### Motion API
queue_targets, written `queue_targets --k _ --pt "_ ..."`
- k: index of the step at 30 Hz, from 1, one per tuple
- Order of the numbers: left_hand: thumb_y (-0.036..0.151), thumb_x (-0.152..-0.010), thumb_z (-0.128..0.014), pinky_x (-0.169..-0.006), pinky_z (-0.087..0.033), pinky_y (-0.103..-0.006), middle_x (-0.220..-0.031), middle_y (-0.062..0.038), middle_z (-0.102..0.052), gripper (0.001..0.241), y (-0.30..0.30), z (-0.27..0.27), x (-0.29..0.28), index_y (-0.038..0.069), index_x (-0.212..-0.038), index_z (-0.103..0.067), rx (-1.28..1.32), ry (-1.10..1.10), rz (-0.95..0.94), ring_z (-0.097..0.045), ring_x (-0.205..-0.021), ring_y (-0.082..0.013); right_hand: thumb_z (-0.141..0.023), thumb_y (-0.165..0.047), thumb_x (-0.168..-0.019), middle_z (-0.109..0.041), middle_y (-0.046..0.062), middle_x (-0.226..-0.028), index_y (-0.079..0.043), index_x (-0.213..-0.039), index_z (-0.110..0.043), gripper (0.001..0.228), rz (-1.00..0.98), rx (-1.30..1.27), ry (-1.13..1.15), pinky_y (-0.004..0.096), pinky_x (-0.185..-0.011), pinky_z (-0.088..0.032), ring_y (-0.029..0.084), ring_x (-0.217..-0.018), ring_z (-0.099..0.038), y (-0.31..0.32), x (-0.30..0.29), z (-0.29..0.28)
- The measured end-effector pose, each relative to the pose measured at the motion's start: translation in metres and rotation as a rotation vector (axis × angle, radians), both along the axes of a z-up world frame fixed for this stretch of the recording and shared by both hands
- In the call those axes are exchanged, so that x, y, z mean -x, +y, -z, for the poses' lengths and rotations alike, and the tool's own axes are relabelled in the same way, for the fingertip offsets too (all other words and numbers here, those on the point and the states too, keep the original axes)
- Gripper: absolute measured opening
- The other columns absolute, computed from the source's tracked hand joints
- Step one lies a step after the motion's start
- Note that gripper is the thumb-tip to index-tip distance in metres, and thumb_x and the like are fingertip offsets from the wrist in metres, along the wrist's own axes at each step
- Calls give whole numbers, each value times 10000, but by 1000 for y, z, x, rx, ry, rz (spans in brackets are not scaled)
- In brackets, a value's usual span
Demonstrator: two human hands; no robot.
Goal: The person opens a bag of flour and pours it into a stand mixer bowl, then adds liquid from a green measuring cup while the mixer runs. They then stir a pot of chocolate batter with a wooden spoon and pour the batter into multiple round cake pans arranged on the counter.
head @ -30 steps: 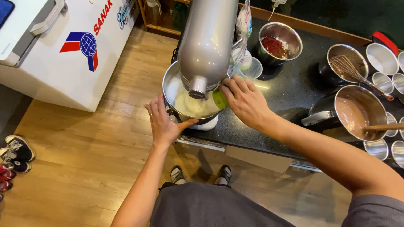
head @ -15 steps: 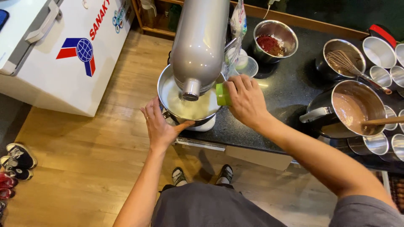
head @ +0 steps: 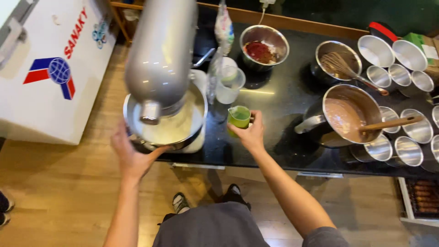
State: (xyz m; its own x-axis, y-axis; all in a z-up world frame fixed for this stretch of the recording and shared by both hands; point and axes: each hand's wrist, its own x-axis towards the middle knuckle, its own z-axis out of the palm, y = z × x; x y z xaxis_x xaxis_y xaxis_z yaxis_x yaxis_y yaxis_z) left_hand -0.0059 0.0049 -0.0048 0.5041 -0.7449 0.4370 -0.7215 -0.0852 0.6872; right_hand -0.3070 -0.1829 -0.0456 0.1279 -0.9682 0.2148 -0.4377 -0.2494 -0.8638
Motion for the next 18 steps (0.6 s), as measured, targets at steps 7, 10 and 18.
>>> queue_targets --k 7,10,18 --pt "432 -773 -943 -1292 -329 -483 -1583 -202 -360 1113 19 24 70 -23 -1588 -338 225 -42 -266 -360 -1505 -336 -971 -323 -632 -692 164 -1104 -33 -1185 -508 778 226 -33 -39 415 -886 -551 308 -1018 -700 -95 42 81" --pt "341 -878 -913 -1220 -410 -444 -1493 -190 -420 855 25 54 110 -26 -1479 -428 180 53 -391 -444 -1409 -294 -979 -305 -622 -686 167 -1100 -41 -1180 -523 768 257 11 -12 430 -904 -533 336 -1017 -680 -147 33 107" --pt "215 -886 -777 -929 -515 -333 -1035 -71 -698 365 14 85 197 28 -1172 -648 -221 374 -190 -659 -989 -192 -953 -204 -573 -612 234 -1141 -1 -1259 -434 884 294 -6 34 457 -918 -500 390 -1046 -614 -169 6 132"
